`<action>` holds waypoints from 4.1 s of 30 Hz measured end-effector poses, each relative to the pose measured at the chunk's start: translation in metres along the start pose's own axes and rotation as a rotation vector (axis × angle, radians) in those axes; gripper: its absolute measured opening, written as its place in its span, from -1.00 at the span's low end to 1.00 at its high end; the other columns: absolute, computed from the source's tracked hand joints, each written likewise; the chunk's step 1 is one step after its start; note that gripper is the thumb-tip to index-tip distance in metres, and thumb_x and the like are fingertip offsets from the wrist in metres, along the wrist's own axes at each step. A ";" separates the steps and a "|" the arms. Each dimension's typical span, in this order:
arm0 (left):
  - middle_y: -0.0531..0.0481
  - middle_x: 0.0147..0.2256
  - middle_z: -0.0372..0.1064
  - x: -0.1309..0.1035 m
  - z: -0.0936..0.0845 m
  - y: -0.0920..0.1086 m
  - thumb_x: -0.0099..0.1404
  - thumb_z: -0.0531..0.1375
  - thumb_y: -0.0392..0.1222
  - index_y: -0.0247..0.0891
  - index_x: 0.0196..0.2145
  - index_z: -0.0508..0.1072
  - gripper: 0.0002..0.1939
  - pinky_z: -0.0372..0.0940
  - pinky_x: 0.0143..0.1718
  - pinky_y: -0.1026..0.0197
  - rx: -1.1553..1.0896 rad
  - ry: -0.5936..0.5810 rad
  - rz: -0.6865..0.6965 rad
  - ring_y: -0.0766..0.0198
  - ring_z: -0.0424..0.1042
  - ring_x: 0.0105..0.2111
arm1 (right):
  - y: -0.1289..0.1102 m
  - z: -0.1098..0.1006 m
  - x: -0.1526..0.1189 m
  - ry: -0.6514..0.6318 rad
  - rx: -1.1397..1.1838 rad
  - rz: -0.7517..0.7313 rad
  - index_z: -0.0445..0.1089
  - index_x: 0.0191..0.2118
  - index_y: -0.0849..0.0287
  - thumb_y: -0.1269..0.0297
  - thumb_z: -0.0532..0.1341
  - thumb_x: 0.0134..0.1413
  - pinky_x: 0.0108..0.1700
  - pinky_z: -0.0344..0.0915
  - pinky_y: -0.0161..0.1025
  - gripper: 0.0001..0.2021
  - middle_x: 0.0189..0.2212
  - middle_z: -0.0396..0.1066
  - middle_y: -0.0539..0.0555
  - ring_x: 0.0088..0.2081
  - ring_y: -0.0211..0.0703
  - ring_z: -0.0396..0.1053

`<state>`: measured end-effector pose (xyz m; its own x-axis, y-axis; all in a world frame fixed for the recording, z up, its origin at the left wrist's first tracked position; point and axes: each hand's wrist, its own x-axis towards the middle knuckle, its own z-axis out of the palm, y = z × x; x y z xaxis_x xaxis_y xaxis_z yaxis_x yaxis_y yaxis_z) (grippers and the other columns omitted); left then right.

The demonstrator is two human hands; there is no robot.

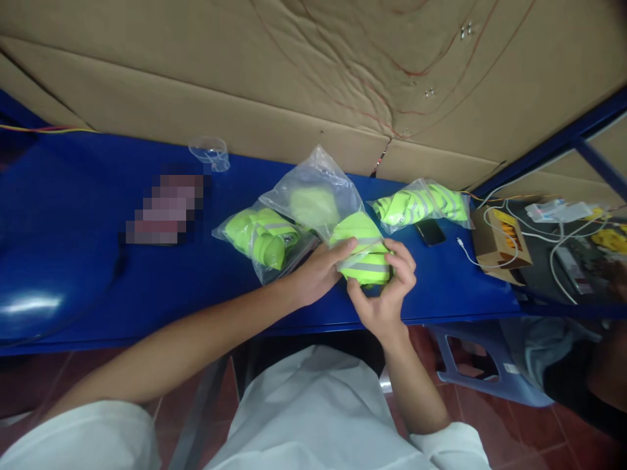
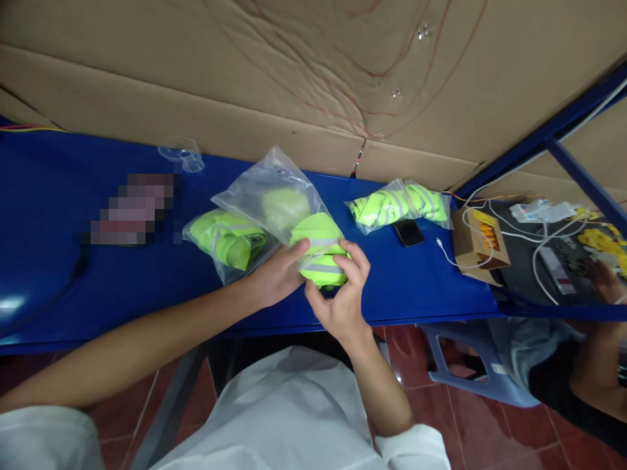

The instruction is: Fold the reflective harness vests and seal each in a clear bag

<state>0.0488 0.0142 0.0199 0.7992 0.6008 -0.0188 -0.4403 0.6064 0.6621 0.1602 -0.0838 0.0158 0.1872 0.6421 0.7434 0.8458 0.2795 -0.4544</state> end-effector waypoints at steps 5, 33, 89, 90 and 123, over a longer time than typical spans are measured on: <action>-0.19 -0.05 0.58 -0.001 -0.003 0.009 0.23 0.35 0.33 -0.29 -0.08 0.61 -0.40 0.46 0.04 0.06 -0.064 -0.007 -0.093 -0.05 0.54 0.03 | -0.009 0.015 -0.008 0.144 0.030 0.064 0.00 0.07 -0.06 0.28 0.26 0.17 0.13 0.45 0.25 -0.53 0.07 0.04 0.21 0.23 0.15 0.25; -0.19 0.15 0.49 0.003 -0.007 0.003 0.26 0.44 0.02 -0.18 0.11 0.54 -0.49 0.29 0.25 -0.05 0.038 -0.107 0.113 -0.09 0.40 0.24 | -0.013 0.018 0.005 0.239 0.641 0.743 0.24 0.11 0.04 0.14 0.40 0.13 -0.05 0.50 -0.17 -0.50 0.03 0.40 0.13 -0.03 -0.11 0.50; -0.34 0.06 0.51 0.009 -0.023 -0.008 0.32 0.05 0.49 -0.29 -0.03 0.55 -0.23 0.29 0.16 -0.22 -0.092 -0.045 -0.536 -0.17 0.35 0.22 | 0.040 0.007 0.023 -0.288 -0.329 0.195 0.29 -0.13 0.12 0.09 0.31 0.26 -0.04 0.30 -0.03 -0.74 -0.07 0.38 0.18 -0.04 0.08 0.32; -0.36 0.06 0.51 0.010 -0.024 -0.009 0.29 0.05 0.52 -0.30 -0.05 0.56 -0.20 0.30 0.14 -0.20 -0.071 -0.053 -0.538 -0.18 0.35 0.22 | 0.039 0.008 0.026 -0.298 -0.362 0.187 0.29 -0.13 0.12 0.07 0.29 0.27 -0.05 0.29 -0.03 -0.74 -0.09 0.38 0.17 -0.06 0.07 0.32; -0.12 0.12 0.52 0.007 -0.025 0.015 0.28 0.37 0.19 -0.09 0.16 0.52 -0.43 0.35 0.15 0.00 0.488 0.184 -0.253 -0.09 0.46 0.17 | 0.120 -0.001 0.074 -0.670 0.822 0.688 0.51 -0.04 0.12 -0.02 0.46 0.06 -0.49 0.35 -0.37 -0.57 -0.39 0.47 -0.06 -0.47 -0.33 0.36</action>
<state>0.0378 0.0404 0.0109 0.7515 0.5755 -0.3225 0.0298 0.4588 0.8880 0.2758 -0.0039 0.0168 -0.0283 0.9983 -0.0513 0.0704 -0.0492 -0.9963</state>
